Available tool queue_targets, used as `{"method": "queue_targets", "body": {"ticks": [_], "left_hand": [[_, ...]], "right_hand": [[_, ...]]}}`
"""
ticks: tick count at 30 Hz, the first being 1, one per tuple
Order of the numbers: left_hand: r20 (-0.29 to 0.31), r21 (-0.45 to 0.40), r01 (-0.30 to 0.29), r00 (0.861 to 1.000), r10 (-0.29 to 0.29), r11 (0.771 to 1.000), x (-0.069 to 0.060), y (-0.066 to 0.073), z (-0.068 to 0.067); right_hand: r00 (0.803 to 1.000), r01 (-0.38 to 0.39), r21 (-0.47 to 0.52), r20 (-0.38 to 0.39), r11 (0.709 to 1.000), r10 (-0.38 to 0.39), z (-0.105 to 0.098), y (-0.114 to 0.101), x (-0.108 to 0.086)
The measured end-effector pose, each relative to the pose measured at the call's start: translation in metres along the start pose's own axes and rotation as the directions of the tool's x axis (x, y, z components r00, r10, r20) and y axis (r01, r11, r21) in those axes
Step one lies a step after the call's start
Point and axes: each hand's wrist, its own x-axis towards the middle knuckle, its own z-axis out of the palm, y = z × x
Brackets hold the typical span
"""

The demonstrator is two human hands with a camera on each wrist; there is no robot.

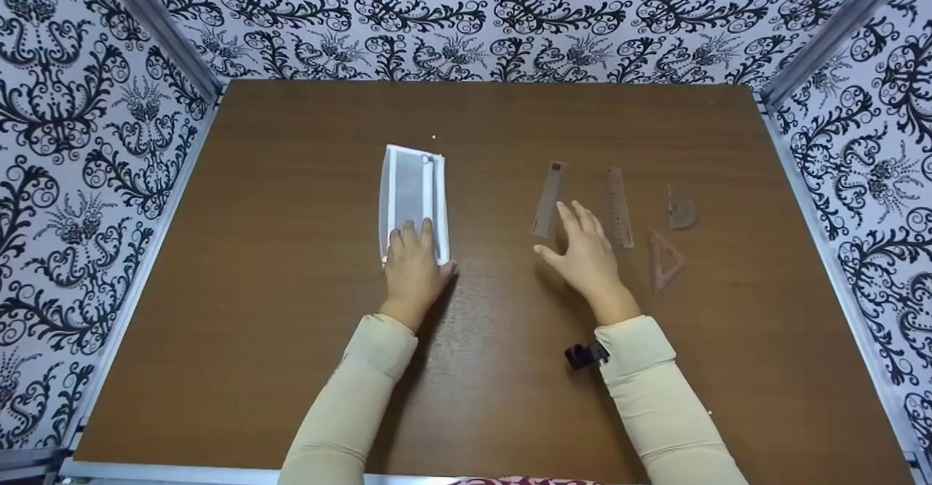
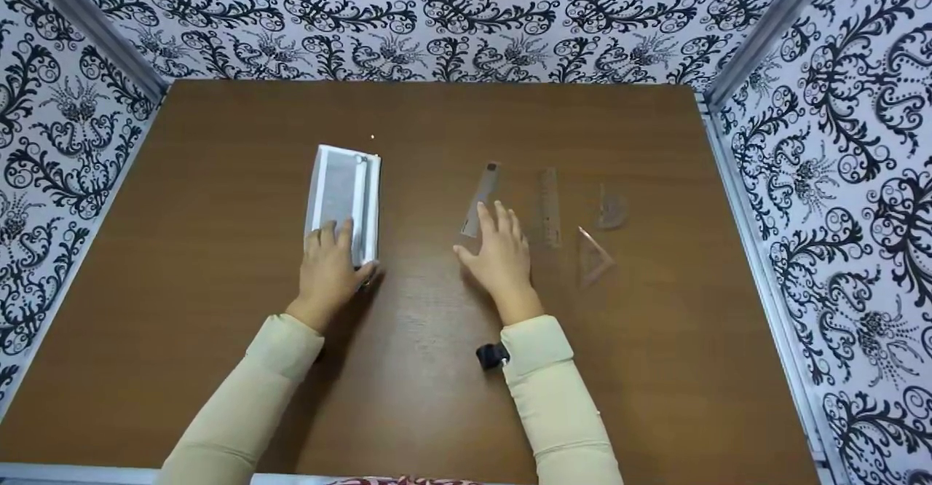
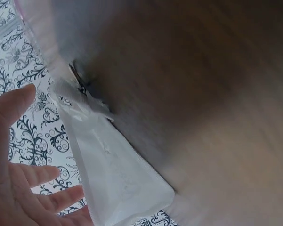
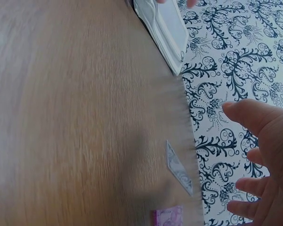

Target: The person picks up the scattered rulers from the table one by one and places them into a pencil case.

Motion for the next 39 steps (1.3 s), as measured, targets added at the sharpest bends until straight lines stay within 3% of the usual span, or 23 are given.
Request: {"method": "queue_targets", "body": {"ticks": [11, 16, 22, 30, 39], "left_hand": [[0.031, -0.031, 0.036, 0.999, -0.035, 0.999, -0.004, 0.005, 0.006], [0.039, -0.008, 0.021, 0.999, -0.021, 1.000, -0.004, 0.006, 0.006], [0.017, 0.063, -0.006, 1.000, 0.005, 0.998, -0.004, 0.006, 0.010], [-0.063, 0.113, -0.016, 0.998, 0.023, 0.993, -0.003, 0.008, 0.015], [-0.039, 0.091, 0.006, 0.999, -0.003, 0.996, -0.002, 0.013, 0.012]], "right_hand": [[1.000, 0.000, 0.027, -0.002, 1.000, 0.000, 0.000, 0.001, 0.000], [1.000, 0.004, 0.038, -0.002, 0.999, -0.004, -0.002, 0.001, -0.001], [1.000, 0.001, 0.060, 0.012, 0.998, -0.001, -0.003, 0.000, -0.001], [1.000, 0.006, 0.055, 0.006, 0.998, -0.006, -0.004, 0.000, 0.000], [1.000, 0.009, 0.063, -0.004, 0.998, -0.009, -0.005, 0.002, 0.000]]}}
